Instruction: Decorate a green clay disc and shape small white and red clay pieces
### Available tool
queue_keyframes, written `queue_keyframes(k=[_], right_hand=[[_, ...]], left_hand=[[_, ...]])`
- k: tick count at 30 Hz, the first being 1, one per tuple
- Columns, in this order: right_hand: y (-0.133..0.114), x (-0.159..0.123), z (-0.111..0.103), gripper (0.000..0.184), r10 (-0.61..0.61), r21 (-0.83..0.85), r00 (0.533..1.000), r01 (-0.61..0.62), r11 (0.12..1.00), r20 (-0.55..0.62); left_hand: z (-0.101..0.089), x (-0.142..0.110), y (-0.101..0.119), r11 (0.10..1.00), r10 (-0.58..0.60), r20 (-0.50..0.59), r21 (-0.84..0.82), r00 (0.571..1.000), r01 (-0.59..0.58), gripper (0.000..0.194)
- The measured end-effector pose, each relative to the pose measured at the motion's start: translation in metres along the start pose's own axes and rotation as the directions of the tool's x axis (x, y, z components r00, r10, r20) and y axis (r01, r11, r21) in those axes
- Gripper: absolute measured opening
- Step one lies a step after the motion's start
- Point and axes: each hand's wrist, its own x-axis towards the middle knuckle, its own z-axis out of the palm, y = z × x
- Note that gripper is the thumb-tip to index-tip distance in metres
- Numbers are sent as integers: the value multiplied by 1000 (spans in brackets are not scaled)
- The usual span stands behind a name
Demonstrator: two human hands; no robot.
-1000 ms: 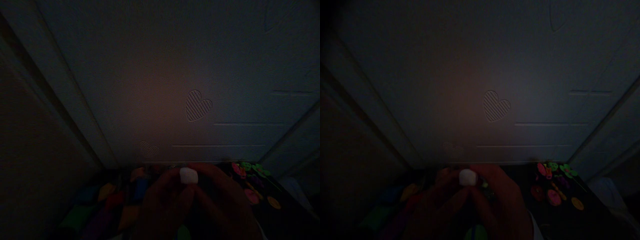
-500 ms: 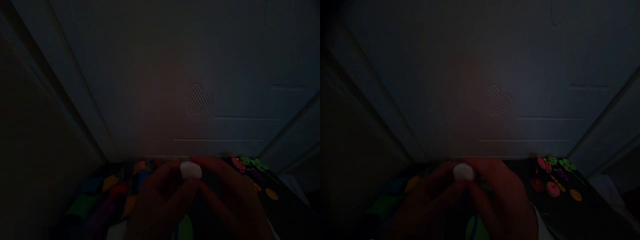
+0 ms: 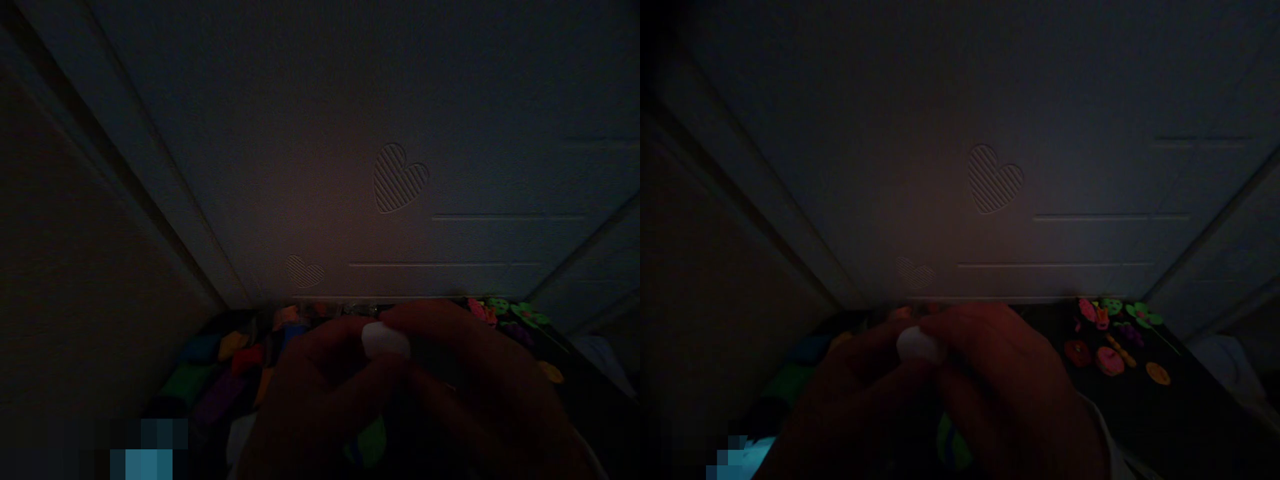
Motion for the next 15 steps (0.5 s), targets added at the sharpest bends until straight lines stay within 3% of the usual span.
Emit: queue_keyframes(k=[4, 8, 15], right_hand=[[-3, 1, -3, 20, 24, 13, 1000, -24, 1000, -18], [0, 0, -4, 23, 30, 6, 999, -30, 1000, -28], [3, 4, -1, 21, -2, -7, 999, 1, 1000, -49]], left_hand=[[3, -3, 1, 995, -9, -23, 100, 1000, 11, 17], [10, -3, 6, 998, 52, -102, 26, 993, -49, 22], [15, 2, 13, 986, 141, -99, -79, 985, -149, 28]])
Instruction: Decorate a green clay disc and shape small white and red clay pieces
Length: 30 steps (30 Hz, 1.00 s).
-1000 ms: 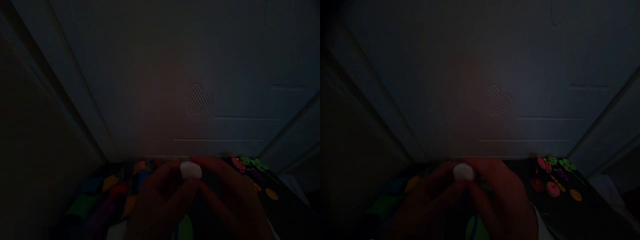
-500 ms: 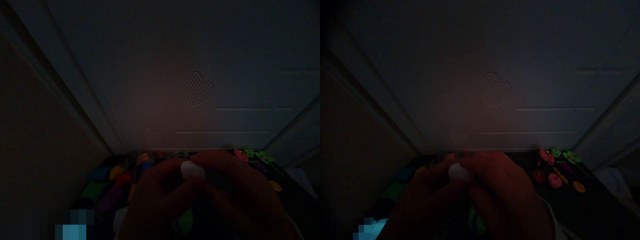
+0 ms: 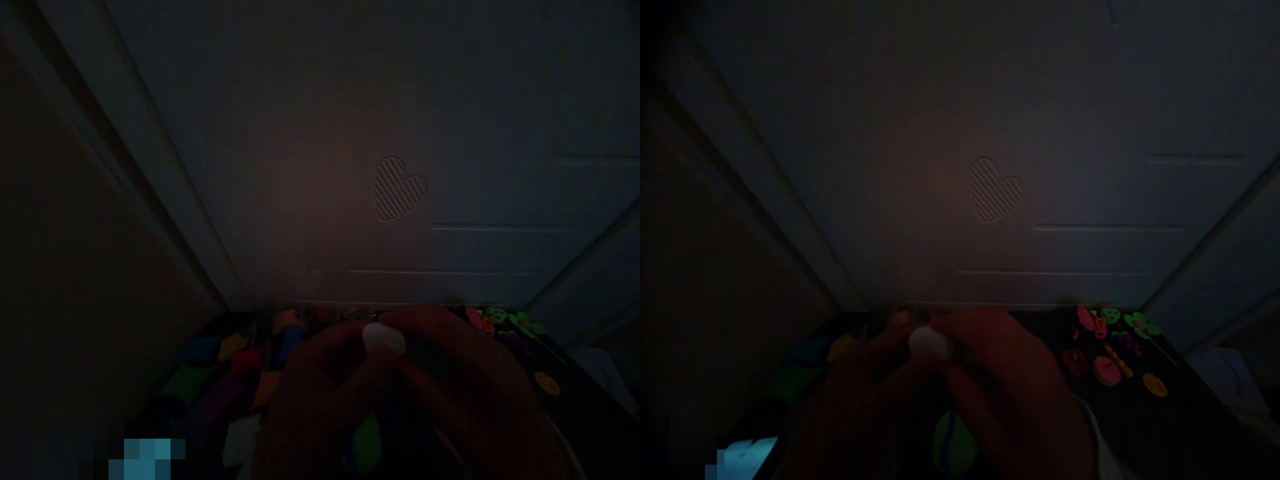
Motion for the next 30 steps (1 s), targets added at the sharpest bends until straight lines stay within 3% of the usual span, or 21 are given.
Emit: queue_keyframes(k=[3, 6, 9, 12, 16, 25, 30], right_hand=[[1, -1, 2, 23, 19, 32, 1000, -19, 999, 0], [4, -5, 3, 27, 110, 109, 993, -113, 988, 34], [7, -8, 2, 32, 204, 198, 977, -213, 957, 64], [6, -7, 0, 33, 209, 242, 972, -229, 943, 105], [1, -4, -4, 33, 226, 271, 964, -258, 927, 142], [-1, -8, -9, 34, 322, 335, 928, -369, 867, 189], [-1, -5, -8, 33, 313, 285, 936, -348, 893, 163]], left_hand=[[-2, 0, -9, 1000, 18, 3, -13, 1000, -18, 25], [-8, -3, -15, 999, 51, 6, -9, 999, -51, 18], [-14, -6, -14, 990, 134, -78, 59, 988, -130, 11], [-18, -8, -11, 961, 230, -152, 191, 961, -199, 9], [-20, -9, -9, 906, 337, -58, 292, 940, -306, 10], [-24, -5, -12, 901, 356, 12, 260, 934, -347, 9], [-22, -6, -13, 955, 279, 26, 97, 960, -280, 7]])
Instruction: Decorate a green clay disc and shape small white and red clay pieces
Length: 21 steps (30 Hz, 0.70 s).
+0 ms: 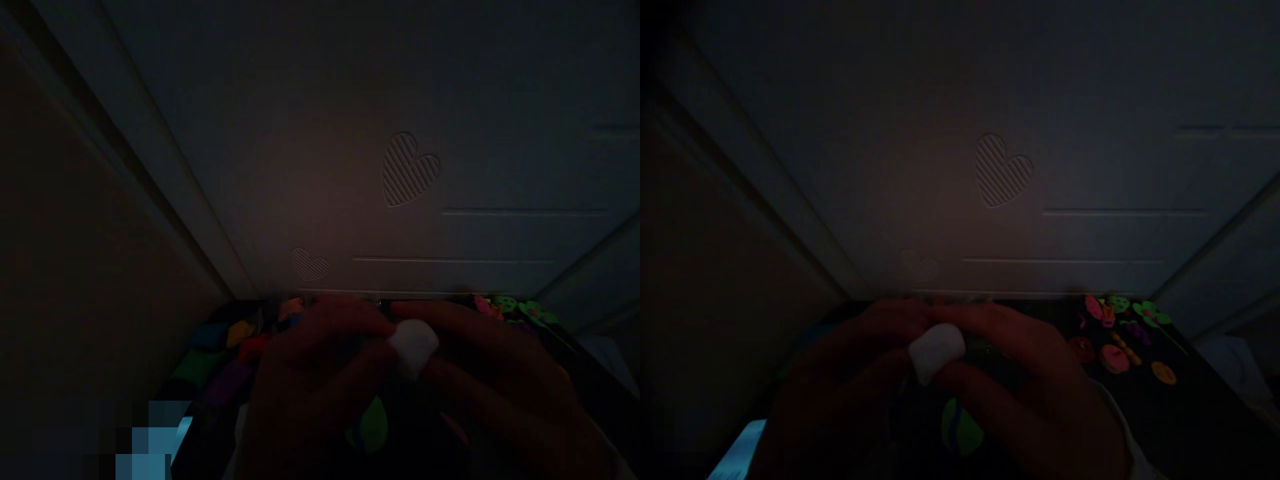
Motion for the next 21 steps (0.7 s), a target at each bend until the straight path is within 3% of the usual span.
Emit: queue_keyframes(k=[6, 8, 18, 21], right_hand=[[0, 2, 1, 30, -136, -93, 989, 130, 987, -62], [1, 0, 1, 31, -135, -107, 988, 127, 986, -71], [9, 1, 5, 38, -161, 95, 979, 150, 984, 128], [11, 0, 5, 44, -182, 74, 979, 176, 982, 88]], left_hand=[[1, 1, 3, 939, -258, 62, -221, 964, 265, 4], [1, 2, 2, 933, -276, 69, -220, 959, 284, 4], [2, 7, -2, 887, -359, 79, -282, 930, 366, 10], [7, 9, -3, 859, -385, 37, -353, 922, 372, 12]])
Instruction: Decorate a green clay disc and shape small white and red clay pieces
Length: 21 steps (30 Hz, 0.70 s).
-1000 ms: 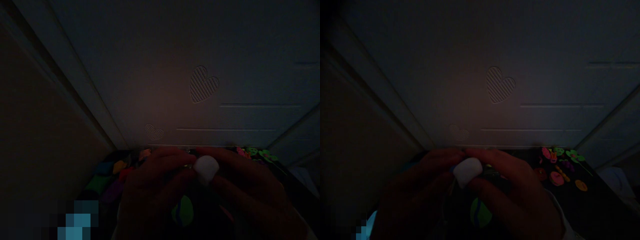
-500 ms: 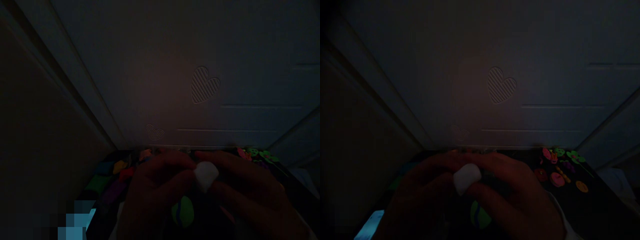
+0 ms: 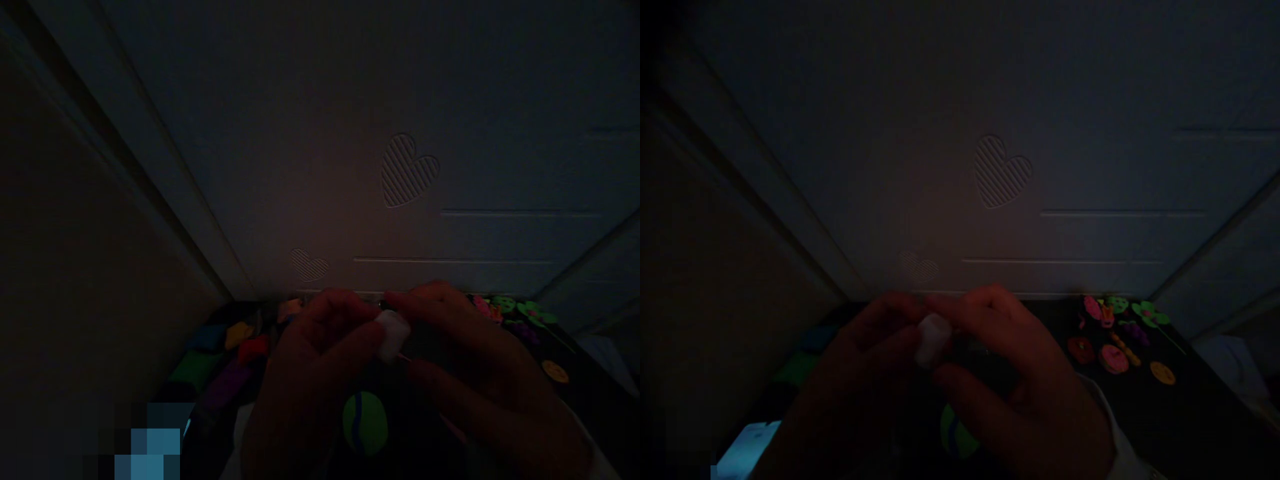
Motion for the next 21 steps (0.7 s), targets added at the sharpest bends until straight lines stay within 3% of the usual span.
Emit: queue_keyframes(k=[5, 9, 15, 21], right_hand=[[2, 2, 5, 37, -108, -225, 979, 67, 972, -174], [5, 5, 13, 41, -175, -334, 972, 114, 936, -158], [8, 8, 18, 35, -212, -409, 964, 130, 903, -160], [7, 8, 19, 32, -221, -377, 954, 133, 917, -202]], left_hand=[[9, 0, -3, 987, 40, -132, -152, 990, -60, 19], [11, -1, -6, 976, 12, -113, -213, 994, -36, 21], [11, -1, -7, 995, 29, -65, -94, 997, -35, 17], [10, -2, -9, 994, 19, -54, -107, 998, -24, 15]])
